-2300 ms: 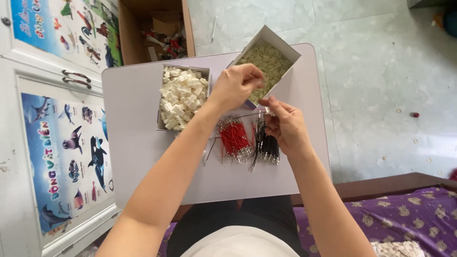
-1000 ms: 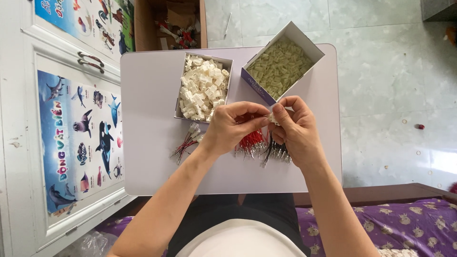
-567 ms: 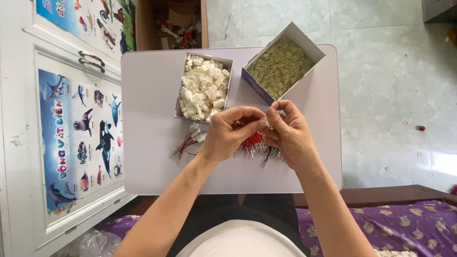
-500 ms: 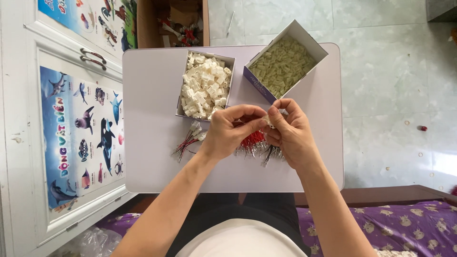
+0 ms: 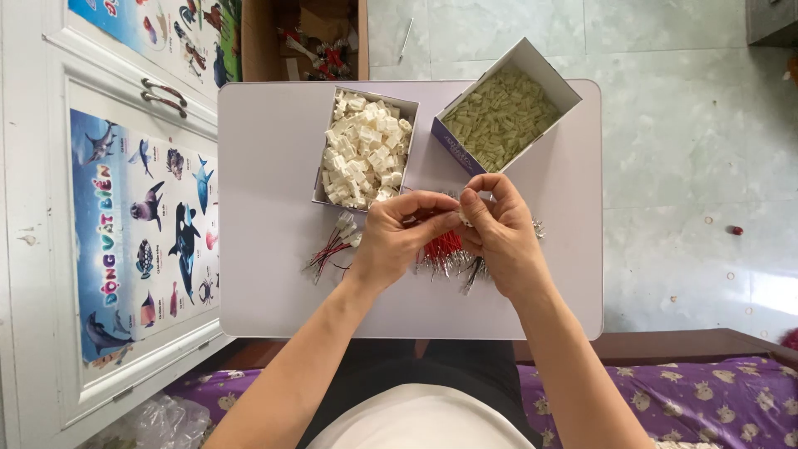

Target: Manually inserting individual electrical wires into white plastic connector housings.

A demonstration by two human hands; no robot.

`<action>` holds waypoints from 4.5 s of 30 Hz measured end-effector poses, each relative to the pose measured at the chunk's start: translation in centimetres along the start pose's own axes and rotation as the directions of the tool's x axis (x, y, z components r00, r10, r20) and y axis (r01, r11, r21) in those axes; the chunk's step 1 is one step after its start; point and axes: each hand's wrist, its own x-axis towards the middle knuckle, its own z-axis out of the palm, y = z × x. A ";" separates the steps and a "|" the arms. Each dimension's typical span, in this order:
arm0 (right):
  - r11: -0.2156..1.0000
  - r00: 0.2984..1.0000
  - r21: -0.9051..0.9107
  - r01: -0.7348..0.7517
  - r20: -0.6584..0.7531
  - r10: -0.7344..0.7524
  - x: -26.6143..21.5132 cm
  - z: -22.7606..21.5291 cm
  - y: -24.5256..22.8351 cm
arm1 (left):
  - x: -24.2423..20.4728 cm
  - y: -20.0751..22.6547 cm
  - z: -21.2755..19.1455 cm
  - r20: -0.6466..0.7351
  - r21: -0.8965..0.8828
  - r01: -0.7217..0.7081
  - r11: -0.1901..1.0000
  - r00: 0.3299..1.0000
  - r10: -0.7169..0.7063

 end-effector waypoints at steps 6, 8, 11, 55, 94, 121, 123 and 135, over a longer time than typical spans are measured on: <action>0.980 0.993 -0.197 -0.013 -0.118 -0.011 -0.1 1.2 1.3 | -1.1 1.9 0.3 -0.044 0.494 -0.053 0.868 0.995 0.086; 0.971 0.995 -0.238 0.012 -0.098 -0.036 0.2 1.3 2.3 | -2.0 1.6 -0.1 -0.042 0.578 -0.086 0.812 0.990 0.135; 0.925 0.998 -0.375 -0.054 -0.055 0.036 1.3 2.9 2.1 | -3.7 1.0 -2.5 -0.135 0.640 -0.023 0.768 0.980 0.142; 0.933 0.978 0.298 -0.203 0.022 0.206 0.5 -5.6 0.4 | -1.4 2.0 3.2 -0.192 0.406 -0.011 0.914 0.977 0.097; 0.964 0.997 0.258 -0.070 0.006 0.071 -1.4 -2.4 -2.4 | -1.5 4.7 3.6 0.039 0.787 -0.315 0.530 0.883 0.467; 0.982 0.955 0.161 0.094 -0.292 -0.044 -3.3 -13.5 -2.6 | 5.7 -12.5 5.9 -0.106 0.815 0.177 0.551 0.982 -0.159; 0.990 0.951 0.137 0.035 -0.310 0.010 -3.7 -13.9 -2.1 | 5.9 -13.5 6.6 -0.067 0.954 0.126 0.272 0.974 -0.217; 0.980 0.934 -0.125 -0.155 -0.343 0.104 -1.9 -12.8 0.5 | 5.3 -6.4 5.5 0.090 0.480 0.332 0.812 0.902 -0.422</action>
